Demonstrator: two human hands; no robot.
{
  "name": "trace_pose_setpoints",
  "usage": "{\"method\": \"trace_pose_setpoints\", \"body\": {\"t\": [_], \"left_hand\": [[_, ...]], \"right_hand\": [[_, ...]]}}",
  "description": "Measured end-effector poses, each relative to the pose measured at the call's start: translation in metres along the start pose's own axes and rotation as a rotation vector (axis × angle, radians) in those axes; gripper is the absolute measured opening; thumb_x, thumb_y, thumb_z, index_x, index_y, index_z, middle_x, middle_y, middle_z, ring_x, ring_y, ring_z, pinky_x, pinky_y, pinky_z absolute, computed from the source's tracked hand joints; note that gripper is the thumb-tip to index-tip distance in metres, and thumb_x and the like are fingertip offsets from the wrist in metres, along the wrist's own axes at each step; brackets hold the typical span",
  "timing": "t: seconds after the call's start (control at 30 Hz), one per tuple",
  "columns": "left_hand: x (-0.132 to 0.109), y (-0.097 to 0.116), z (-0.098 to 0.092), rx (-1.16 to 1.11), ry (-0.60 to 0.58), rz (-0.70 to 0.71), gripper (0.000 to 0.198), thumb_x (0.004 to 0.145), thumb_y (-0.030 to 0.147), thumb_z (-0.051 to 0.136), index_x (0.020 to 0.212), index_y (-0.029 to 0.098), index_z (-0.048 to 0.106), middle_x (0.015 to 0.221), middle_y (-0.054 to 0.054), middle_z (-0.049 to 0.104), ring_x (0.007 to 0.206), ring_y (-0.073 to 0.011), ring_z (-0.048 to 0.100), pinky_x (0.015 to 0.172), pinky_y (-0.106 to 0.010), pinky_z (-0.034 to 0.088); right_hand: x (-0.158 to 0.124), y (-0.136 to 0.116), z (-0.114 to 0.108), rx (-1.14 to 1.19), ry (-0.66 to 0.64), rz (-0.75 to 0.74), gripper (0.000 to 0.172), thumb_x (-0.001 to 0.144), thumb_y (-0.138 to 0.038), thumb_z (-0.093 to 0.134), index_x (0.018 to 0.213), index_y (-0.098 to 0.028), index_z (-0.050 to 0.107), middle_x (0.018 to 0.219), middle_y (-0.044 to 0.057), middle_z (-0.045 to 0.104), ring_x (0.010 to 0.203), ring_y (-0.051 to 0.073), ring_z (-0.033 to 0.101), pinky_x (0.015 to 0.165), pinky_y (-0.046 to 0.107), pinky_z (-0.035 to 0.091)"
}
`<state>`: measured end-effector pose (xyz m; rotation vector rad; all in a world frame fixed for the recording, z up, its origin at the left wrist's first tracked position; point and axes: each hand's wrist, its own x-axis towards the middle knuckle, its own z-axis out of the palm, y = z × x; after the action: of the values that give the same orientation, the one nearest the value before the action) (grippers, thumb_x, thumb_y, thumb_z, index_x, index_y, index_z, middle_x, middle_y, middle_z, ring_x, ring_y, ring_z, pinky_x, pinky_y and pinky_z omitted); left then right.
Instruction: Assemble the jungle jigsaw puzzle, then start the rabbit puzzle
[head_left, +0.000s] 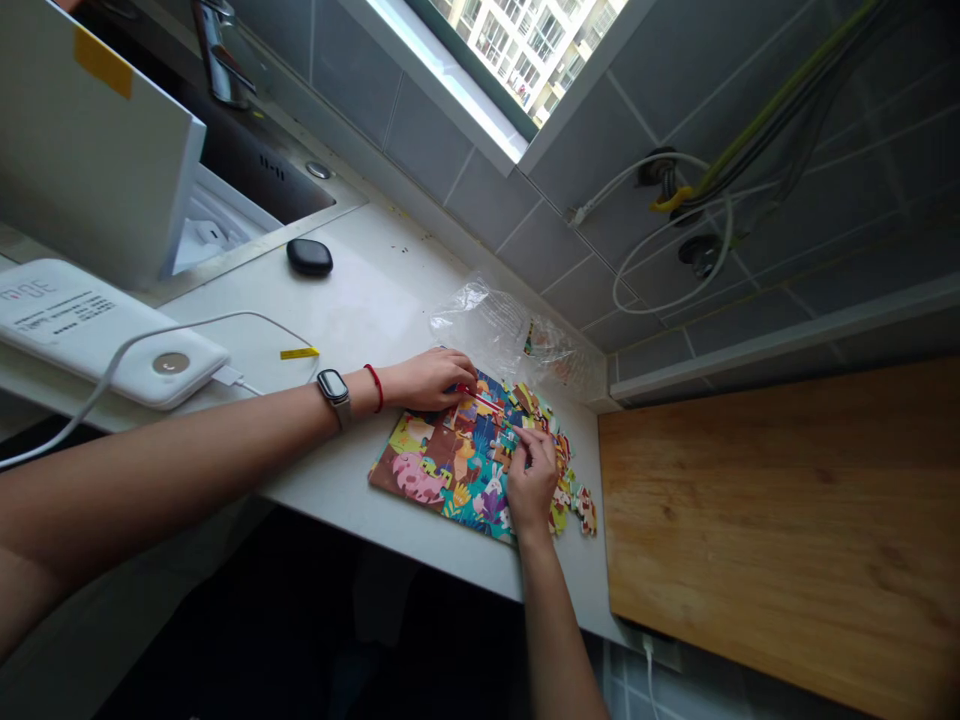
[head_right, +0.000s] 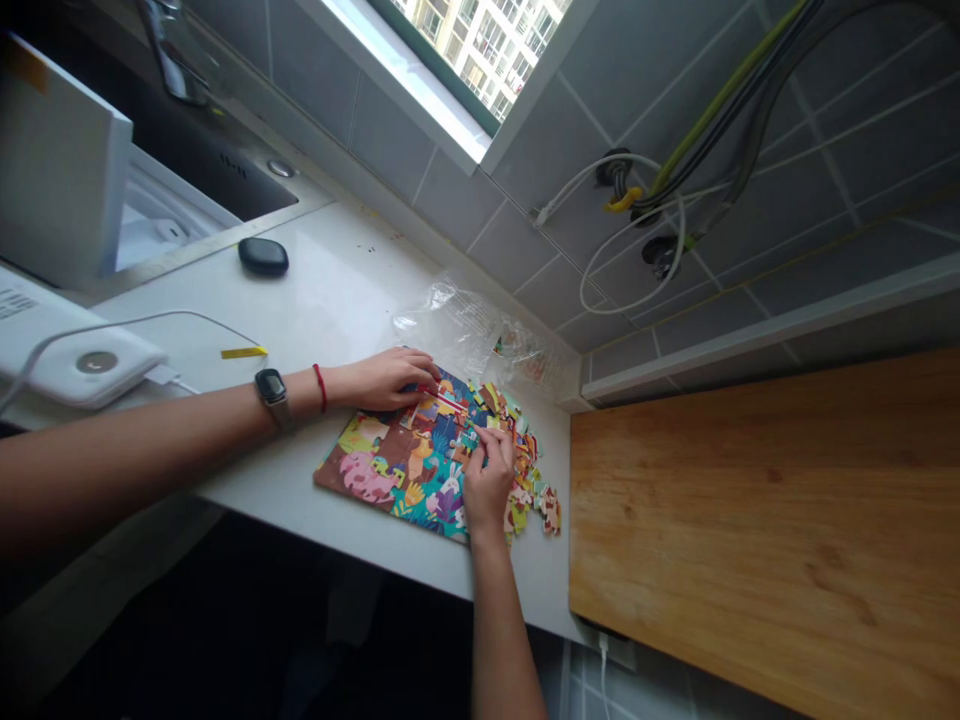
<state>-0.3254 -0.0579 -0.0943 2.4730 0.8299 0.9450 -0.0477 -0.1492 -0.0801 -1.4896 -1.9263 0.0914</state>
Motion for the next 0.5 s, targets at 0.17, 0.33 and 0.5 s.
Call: {"method": "trace_pose_setpoints", "body": {"t": [0.17, 0.33, 0.5], "left_hand": [[0.0, -0.001, 0.0, -0.027, -0.004, 0.011, 0.021, 0.102, 0.026, 0.061, 0.111, 0.019, 0.078, 0.119, -0.01, 0.076, 0.108, -0.0233, 0.069, 0.099, -0.037, 0.05], [0.0, -0.002, 0.001, -0.026, -0.002, 0.004, 0.021, 0.102, 0.027, 0.062, 0.112, 0.019, 0.078, 0.119, -0.01, 0.076, 0.108, -0.0236, 0.069, 0.099, -0.037, 0.05], [0.001, -0.002, 0.002, -0.033, 0.002, 0.005, 0.02, 0.102, 0.027, 0.063, 0.111, 0.019, 0.079, 0.118, -0.01, 0.076, 0.108, -0.0235, 0.069, 0.098, -0.036, 0.049]], "right_hand": [[-0.007, -0.009, 0.001, -0.052, -0.079, -0.146, 0.03, 0.097, -0.013, 0.052, 0.106, -0.022, 0.078, 0.108, 0.01, 0.071, 0.106, 0.024, 0.065, 0.1, 0.043, 0.054], [-0.016, -0.014, -0.004, -0.058, -0.049, -0.148, 0.028, 0.096, -0.012, 0.052, 0.105, -0.022, 0.077, 0.118, 0.011, 0.067, 0.115, 0.025, 0.064, 0.104, 0.044, 0.053], [-0.016, 0.0, -0.032, -0.095, -0.004, -0.068, 0.024, 0.099, -0.024, 0.055, 0.11, -0.022, 0.077, 0.117, 0.011, 0.068, 0.115, 0.026, 0.064, 0.107, 0.047, 0.05]]}}
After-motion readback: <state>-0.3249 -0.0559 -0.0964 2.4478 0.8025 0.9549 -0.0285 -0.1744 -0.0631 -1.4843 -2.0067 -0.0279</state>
